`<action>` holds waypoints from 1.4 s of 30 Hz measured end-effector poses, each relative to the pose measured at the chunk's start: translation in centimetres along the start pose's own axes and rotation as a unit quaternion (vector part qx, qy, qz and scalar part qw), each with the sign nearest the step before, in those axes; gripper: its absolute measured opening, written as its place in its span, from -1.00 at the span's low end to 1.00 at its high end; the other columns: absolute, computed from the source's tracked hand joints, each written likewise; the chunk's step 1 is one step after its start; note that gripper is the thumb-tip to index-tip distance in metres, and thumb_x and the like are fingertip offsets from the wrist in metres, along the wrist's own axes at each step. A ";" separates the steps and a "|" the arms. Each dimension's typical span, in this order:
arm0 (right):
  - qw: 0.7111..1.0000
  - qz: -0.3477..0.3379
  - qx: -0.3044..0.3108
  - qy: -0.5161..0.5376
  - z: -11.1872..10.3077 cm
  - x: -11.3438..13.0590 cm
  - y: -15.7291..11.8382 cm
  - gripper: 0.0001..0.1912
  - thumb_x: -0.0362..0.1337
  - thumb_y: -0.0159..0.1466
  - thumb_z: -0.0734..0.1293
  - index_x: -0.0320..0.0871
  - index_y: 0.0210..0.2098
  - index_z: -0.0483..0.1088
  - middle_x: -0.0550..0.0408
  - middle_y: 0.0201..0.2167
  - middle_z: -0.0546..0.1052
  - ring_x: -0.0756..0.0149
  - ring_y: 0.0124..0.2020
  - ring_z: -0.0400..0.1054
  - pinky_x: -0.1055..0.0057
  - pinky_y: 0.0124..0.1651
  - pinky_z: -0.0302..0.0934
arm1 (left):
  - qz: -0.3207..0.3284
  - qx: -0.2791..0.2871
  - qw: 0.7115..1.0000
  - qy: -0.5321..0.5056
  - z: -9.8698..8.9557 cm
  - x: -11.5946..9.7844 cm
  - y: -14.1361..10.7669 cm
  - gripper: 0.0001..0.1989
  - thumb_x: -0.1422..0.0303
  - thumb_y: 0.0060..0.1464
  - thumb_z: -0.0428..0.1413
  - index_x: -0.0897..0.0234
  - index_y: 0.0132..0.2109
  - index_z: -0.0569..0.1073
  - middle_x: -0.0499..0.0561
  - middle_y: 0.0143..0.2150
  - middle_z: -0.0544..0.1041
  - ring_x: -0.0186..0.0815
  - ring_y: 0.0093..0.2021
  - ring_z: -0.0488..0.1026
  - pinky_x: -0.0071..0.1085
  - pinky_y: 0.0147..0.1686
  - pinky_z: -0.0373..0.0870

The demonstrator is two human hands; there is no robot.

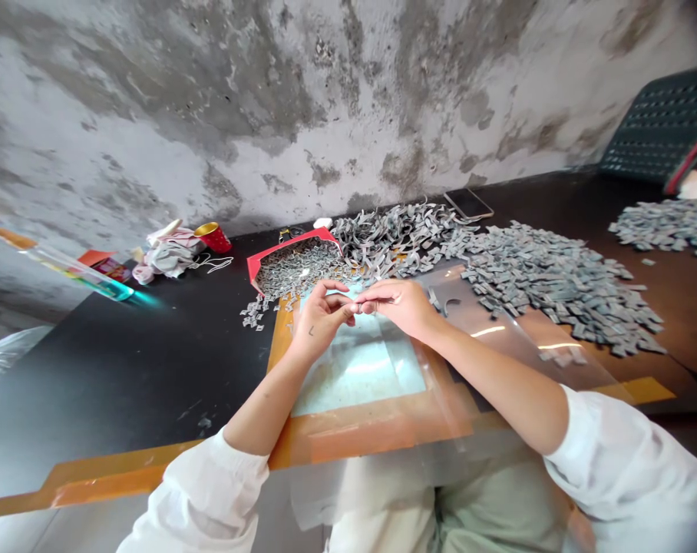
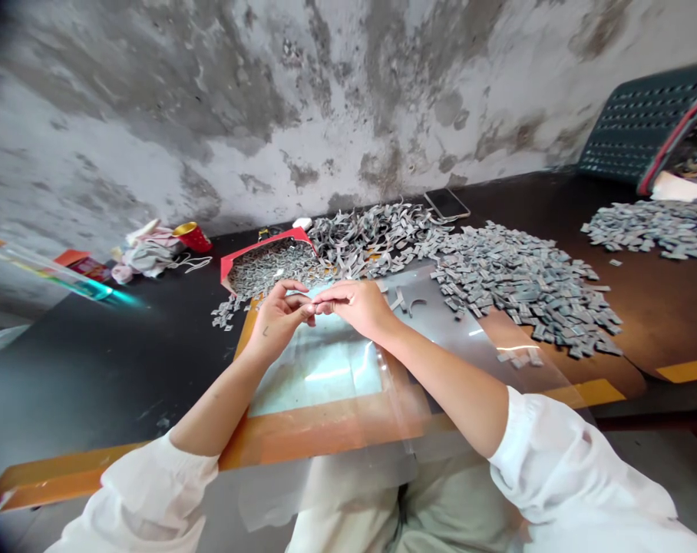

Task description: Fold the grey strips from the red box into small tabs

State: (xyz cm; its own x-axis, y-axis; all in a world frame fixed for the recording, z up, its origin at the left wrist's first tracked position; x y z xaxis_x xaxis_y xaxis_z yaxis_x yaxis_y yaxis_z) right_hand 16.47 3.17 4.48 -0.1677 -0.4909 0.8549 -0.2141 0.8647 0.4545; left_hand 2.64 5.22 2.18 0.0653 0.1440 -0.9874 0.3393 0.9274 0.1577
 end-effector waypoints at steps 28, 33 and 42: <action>0.918 0.271 -0.026 0.288 2.3 -4.9 -1.2 -0.71 -0.13 -0.06 0.53 -0.16 -0.38 0.57 0.11 -0.42 0.58 0.48 -0.53 0.39 0.42 -0.30 0.39 | 0.197 0.071 0.955 0.210 1.3 -2.4 -1.3 -0.88 0.29 0.24 0.00 0.25 -0.21 0.32 -0.02 -0.29 0.33 -0.41 -0.37 0.31 -0.48 -0.42 0.31; 0.891 0.309 -0.009 0.332 3.1 -5.3 -1.6 -0.68 -0.13 -0.09 0.55 -0.15 -0.38 0.57 0.15 -0.43 0.56 0.54 -0.54 0.34 0.47 -0.30 0.40 | 0.212 0.087 0.957 0.177 1.6 -2.9 -1.6 -0.82 0.26 0.28 -0.08 0.26 -0.24 0.30 -0.01 -0.30 0.28 -0.39 -0.37 0.27 -0.45 -0.41 0.31; 0.839 0.343 0.015 0.422 4.0 -4.4 -2.1 -0.73 -0.20 -0.10 0.57 -0.16 -0.43 0.55 0.20 -0.49 0.50 0.59 -0.57 0.28 0.53 -0.31 0.40 | 0.191 0.115 0.963 0.149 2.2 -2.9 -1.9 -0.82 0.21 0.28 -0.11 0.21 -0.18 0.25 0.02 -0.23 0.23 -0.33 -0.28 0.26 -0.33 -0.23 0.31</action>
Point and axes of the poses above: each hand's wrist, its own y-axis towards the middle knuckle, its own z-axis out of the palm, x = y × z, the point moved 8 cm from there along y, towards the middle knuckle
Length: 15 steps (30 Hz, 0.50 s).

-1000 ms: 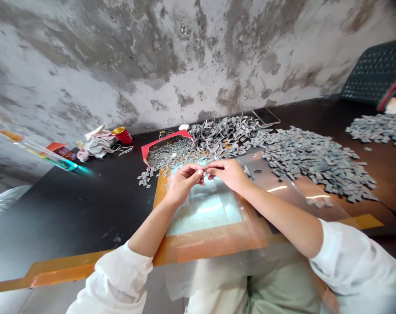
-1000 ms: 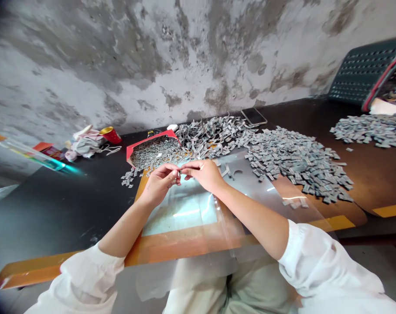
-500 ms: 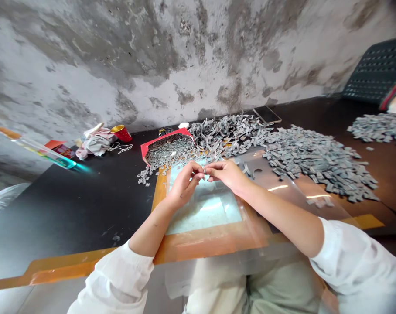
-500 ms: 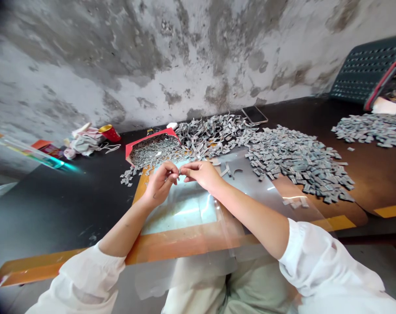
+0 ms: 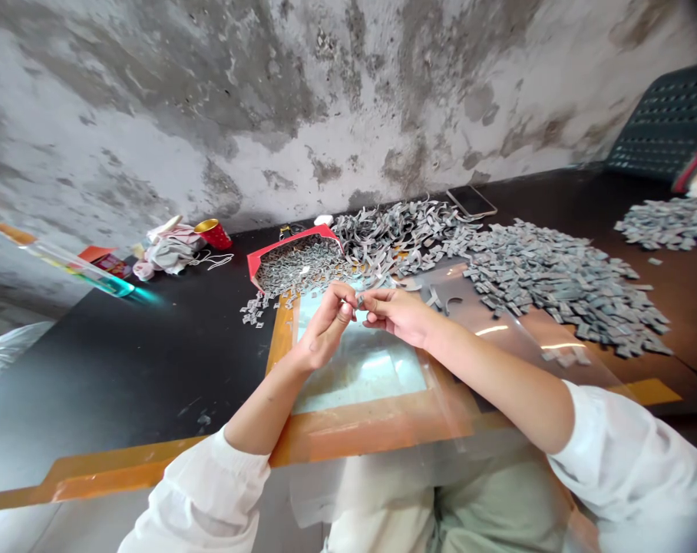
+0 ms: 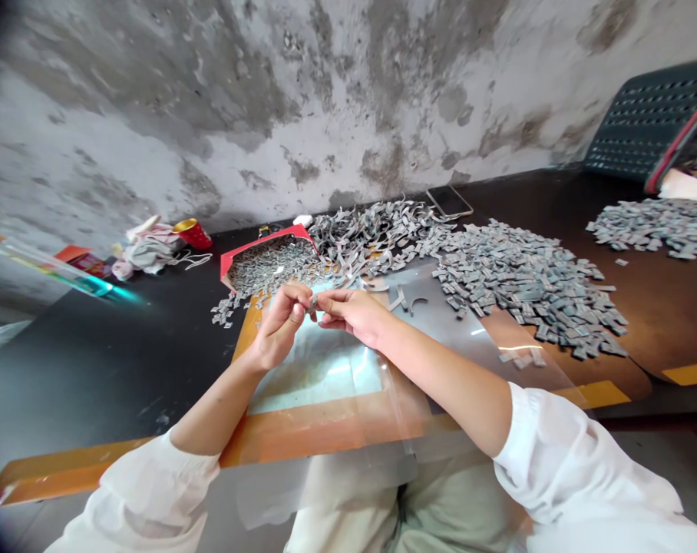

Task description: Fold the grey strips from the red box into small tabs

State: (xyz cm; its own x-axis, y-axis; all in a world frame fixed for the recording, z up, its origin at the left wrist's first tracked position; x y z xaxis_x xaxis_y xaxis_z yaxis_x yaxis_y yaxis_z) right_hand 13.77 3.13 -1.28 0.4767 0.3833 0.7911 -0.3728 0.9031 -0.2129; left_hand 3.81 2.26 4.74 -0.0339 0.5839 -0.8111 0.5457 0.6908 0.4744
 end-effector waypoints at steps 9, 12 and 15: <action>0.974 -0.142 -0.061 -0.168 -0.2 2.4 -0.5 -0.76 -0.18 -0.01 0.51 -0.13 -0.35 0.57 0.13 -0.43 0.58 0.49 -0.56 0.37 0.47 -0.35 0.35 | -0.049 -0.068 0.996 0.042 -0.8 1.0 0.1 -0.82 0.25 0.31 -0.14 0.23 -0.25 0.21 -0.03 -0.28 0.23 -0.37 -0.34 0.25 -0.36 -0.26 0.24; 0.940 -0.206 -0.071 -0.263 0.4 4.0 -1.4 -0.76 -0.16 0.04 0.47 -0.14 -0.32 0.58 0.11 -0.46 0.59 0.42 -0.55 0.41 0.44 -0.37 0.33 | -0.037 -0.058 0.994 0.080 -0.9 0.8 0.1 -0.82 0.26 0.31 -0.14 0.23 -0.25 0.22 -0.02 -0.28 0.23 -0.35 -0.31 0.24 -0.35 -0.25 0.23; 0.912 -0.242 -0.081 -0.321 0.7 4.8 -2.1 -0.78 -0.16 0.07 0.44 -0.13 -0.33 0.59 0.10 -0.46 0.59 0.38 -0.55 0.43 0.42 -0.36 0.33 | -0.020 -0.039 0.993 0.110 -0.9 0.4 0.3 -0.84 0.28 0.30 -0.13 0.24 -0.24 0.23 -0.01 -0.27 0.23 -0.34 -0.30 0.23 -0.35 -0.26 0.22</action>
Point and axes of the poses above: each hand's wrist, its own y-axis towards the middle knuckle, its own z-axis out of the palm, x = y × z, the point moved 8 cm from there along y, towards the middle knuckle
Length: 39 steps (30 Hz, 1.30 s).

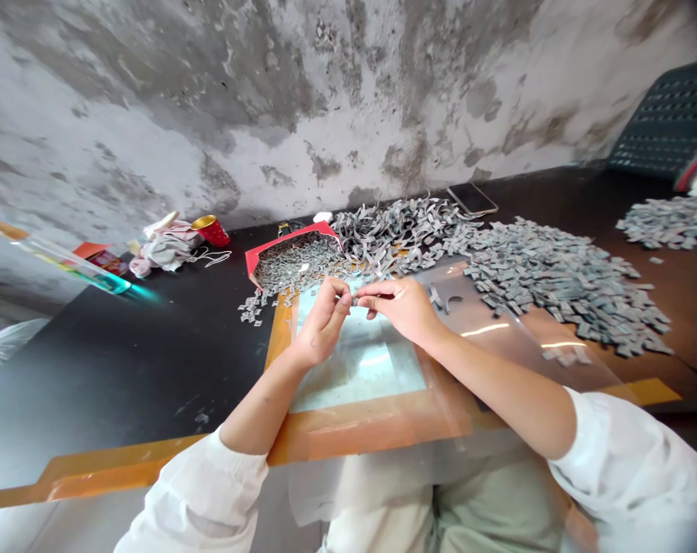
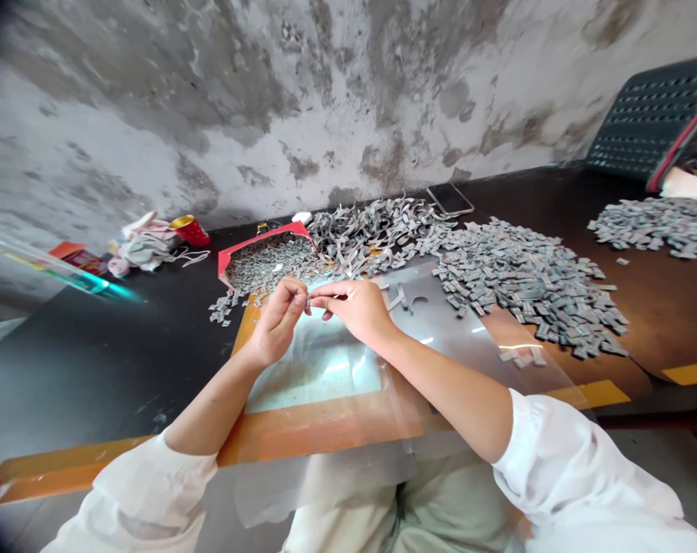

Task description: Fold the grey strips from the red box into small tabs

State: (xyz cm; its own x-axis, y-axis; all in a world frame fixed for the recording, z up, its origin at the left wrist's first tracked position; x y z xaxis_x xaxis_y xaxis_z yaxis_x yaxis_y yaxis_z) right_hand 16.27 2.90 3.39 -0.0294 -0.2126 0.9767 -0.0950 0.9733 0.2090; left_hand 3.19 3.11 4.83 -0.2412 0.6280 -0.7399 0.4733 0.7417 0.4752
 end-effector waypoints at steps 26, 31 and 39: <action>0.984 -0.118 -0.055 -0.121 -0.9 2.0 -0.3 -0.71 -0.20 0.12 0.41 -0.10 -0.15 0.43 0.09 -0.29 0.52 0.35 -0.30 0.39 0.44 -0.24 0.26 | -0.026 -0.015 0.998 0.063 0.2 0.9 -0.1 -0.83 0.26 0.29 -0.11 0.24 -0.24 0.24 0.03 -0.22 0.34 -0.31 -0.25 0.30 -0.36 -0.25 0.27; 0.986 -0.111 -0.044 -0.121 -0.6 2.3 -0.7 -0.64 -0.25 0.14 0.39 -0.06 -0.08 0.31 0.15 -0.34 0.53 0.38 -0.39 0.41 0.40 -0.22 0.28 | -0.086 -0.028 0.995 0.038 0.4 1.8 -0.6 -0.80 0.19 0.28 -0.11 0.23 -0.15 0.25 0.04 -0.12 0.42 -0.35 -0.29 0.40 -0.41 -0.32 0.32; 0.999 -0.035 -0.034 -0.019 -0.3 0.1 -0.1 -0.61 -0.23 0.07 0.43 -0.06 -0.14 0.26 0.17 -0.39 0.56 0.37 -0.37 0.46 0.39 -0.21 0.30 | -0.070 -0.051 0.986 0.143 -0.3 1.1 -0.8 -0.86 0.26 0.27 -0.06 0.23 -0.18 0.29 -0.07 -0.40 0.42 -0.37 -0.44 0.35 -0.42 -0.38 0.21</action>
Point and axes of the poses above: each hand's wrist, its own y-axis towards the middle knuckle, its own z-axis out of the palm, x = y × z, the point moved 8 cm from there along y, towards the middle knuckle
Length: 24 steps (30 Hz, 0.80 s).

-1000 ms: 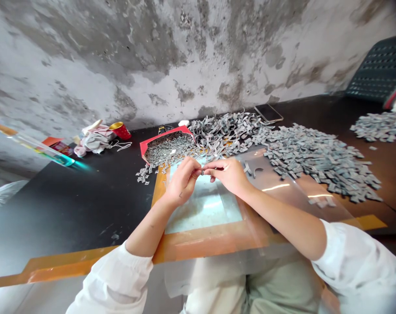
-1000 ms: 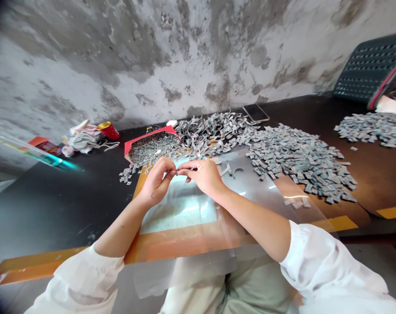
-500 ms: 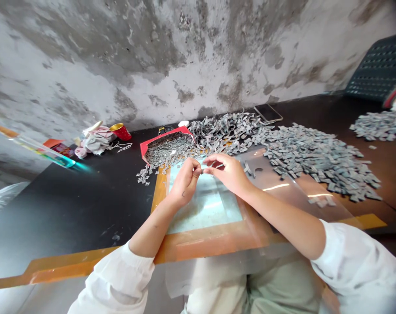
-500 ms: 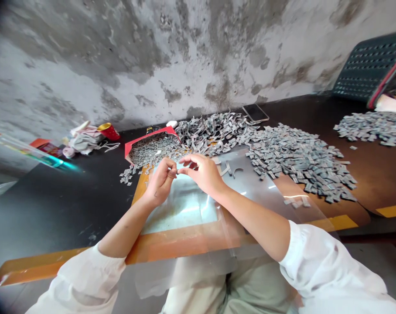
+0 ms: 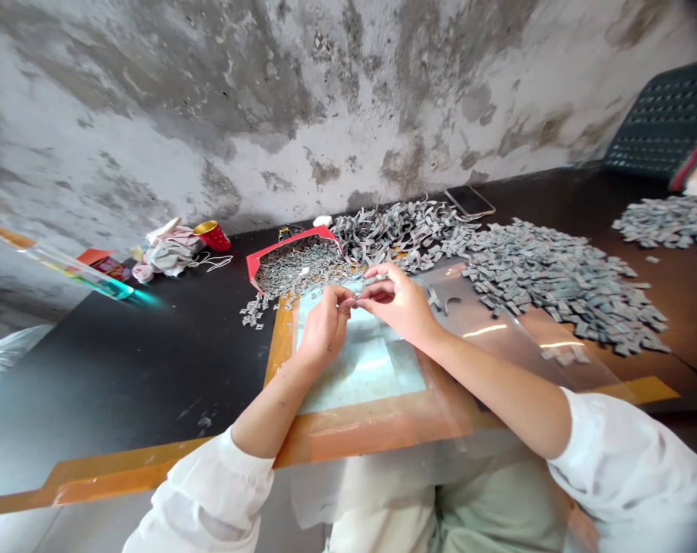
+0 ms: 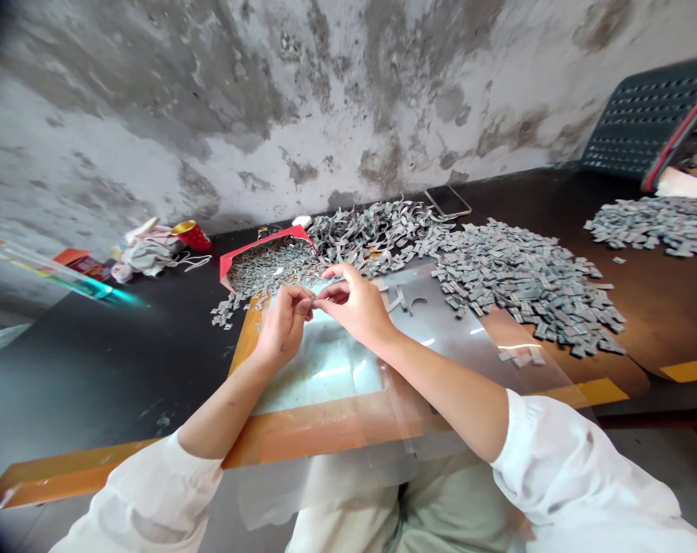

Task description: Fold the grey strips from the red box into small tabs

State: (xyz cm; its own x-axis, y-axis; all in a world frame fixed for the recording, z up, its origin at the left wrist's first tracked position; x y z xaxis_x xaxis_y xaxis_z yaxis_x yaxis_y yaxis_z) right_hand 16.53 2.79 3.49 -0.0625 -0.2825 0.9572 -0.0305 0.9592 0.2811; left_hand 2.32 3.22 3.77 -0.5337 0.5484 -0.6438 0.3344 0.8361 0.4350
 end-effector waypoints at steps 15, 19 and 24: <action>0.999 0.036 0.000 0.028 -0.6 -0.7 0.5 -0.61 -0.26 0.04 0.36 -0.06 -0.38 -0.01 0.28 -0.49 0.46 0.50 -0.54 0.24 0.51 -0.40 0.11 | 0.011 0.008 0.997 -0.079 0.4 -0.2 0.3 -0.70 0.23 0.17 0.09 0.16 0.02 0.51 0.03 -0.18 0.57 -0.37 -0.36 0.48 -0.45 -0.36 0.42; 0.998 -0.028 -0.009 -0.061 -1.1 0.9 0.3 -0.63 -0.31 0.05 0.33 -0.07 -0.40 -0.04 0.26 -0.44 0.47 0.54 -0.59 0.14 0.52 -0.45 0.05 | -0.094 -0.026 0.986 -0.136 0.3 1.0 0.1 -0.67 0.17 0.07 0.18 0.22 -0.07 0.57 0.04 -0.28 0.60 -0.36 -0.45 0.51 -0.47 -0.45 0.46; 0.998 -0.029 -0.012 -0.060 -1.0 0.8 0.4 -0.63 -0.29 0.06 0.33 -0.06 -0.40 -0.05 0.26 -0.43 0.46 0.54 -0.61 0.08 0.52 -0.48 0.01 | -0.161 -0.008 0.955 -0.247 1.0 1.4 0.2 -0.55 0.16 -0.01 0.24 0.29 0.00 0.50 0.06 -0.27 0.60 -0.37 -0.46 0.51 -0.50 -0.51 0.47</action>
State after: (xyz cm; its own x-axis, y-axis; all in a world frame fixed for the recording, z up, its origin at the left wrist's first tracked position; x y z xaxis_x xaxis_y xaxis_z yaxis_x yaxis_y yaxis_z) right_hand 17.44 2.95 4.42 -0.1805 -0.3347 0.9249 -0.0129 0.9411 0.3380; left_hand 2.45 4.12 2.31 -0.1733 0.2069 -0.9629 0.2002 0.9647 0.1712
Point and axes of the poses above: each hand's wrist, its own y-axis towards the middle knuckle, its own z-axis out of the palm, x = y × z, the point moved 8 cm from there along y, towards the middle knuckle
